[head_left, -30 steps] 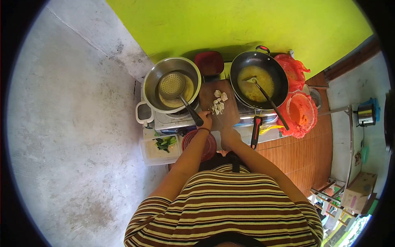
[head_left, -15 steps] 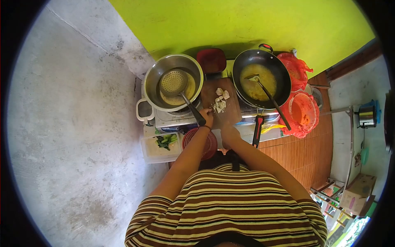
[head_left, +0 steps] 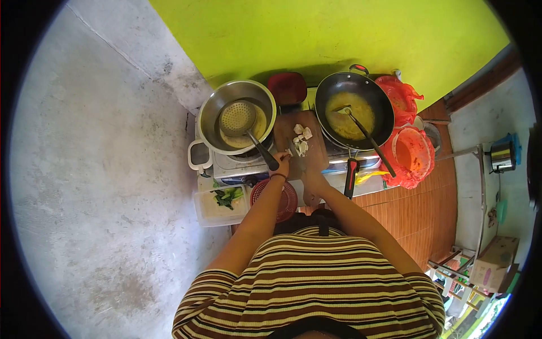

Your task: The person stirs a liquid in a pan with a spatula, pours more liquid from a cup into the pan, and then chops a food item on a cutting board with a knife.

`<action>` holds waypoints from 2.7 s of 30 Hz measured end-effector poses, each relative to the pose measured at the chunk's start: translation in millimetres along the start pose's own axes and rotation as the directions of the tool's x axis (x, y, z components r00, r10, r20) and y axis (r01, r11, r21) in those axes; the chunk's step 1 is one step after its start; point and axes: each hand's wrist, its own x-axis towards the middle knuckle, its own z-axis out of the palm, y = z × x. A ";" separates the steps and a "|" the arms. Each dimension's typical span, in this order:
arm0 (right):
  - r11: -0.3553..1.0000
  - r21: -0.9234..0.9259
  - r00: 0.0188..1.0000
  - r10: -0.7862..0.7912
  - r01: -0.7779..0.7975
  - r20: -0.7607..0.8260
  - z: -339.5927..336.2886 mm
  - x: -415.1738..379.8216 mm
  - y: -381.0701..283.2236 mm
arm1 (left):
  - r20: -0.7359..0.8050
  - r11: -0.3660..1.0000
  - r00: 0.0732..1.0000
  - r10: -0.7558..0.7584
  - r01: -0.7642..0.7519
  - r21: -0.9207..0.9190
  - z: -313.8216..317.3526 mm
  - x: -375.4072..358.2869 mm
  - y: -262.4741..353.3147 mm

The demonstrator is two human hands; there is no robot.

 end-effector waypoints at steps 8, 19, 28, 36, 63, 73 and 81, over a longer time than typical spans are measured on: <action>0.974 -0.132 0.983 0.180 -0.185 -0.048 -18.2 -25.5 -42.4 | -0.092 0.984 0.995 0.033 -0.016 0.176 6.2 -1.0 -5.7; 0.937 -0.202 0.959 0.273 -0.284 -0.081 -22.8 -24.1 -59.5 | -0.099 0.979 0.987 0.126 -0.108 0.173 4.8 -1.5 -1.7; 0.973 -0.104 0.975 0.193 -0.204 -0.109 -7.8 -11.6 -38.0 | -0.030 0.982 0.998 0.061 -0.054 0.179 7.6 4.2 -14.1; 0.986 -0.020 0.986 0.164 -0.164 -0.016 -16.6 -10.4 -31.4 | -0.188 0.979 0.971 0.149 -0.171 -0.109 14.8 3.8 0.8; 0.951 0.096 0.939 0.305 -0.293 -0.159 -46.1 -44.7 -48.1 | 0.102 0.637 0.800 0.591 -0.541 0.550 19.0 5.2 58.5; 0.974 0.009 0.969 0.224 -0.225 -0.106 -56.7 -60.7 -54.3 | -0.255 0.991 0.958 0.133 -0.129 0.032 5.5 -31.5 34.2; 0.987 -0.071 0.989 0.144 -0.147 -0.040 -46.9 -71.6 -57.7 | -0.201 0.999 0.979 0.022 -0.031 -0.043 6.2 -27.3 -8.2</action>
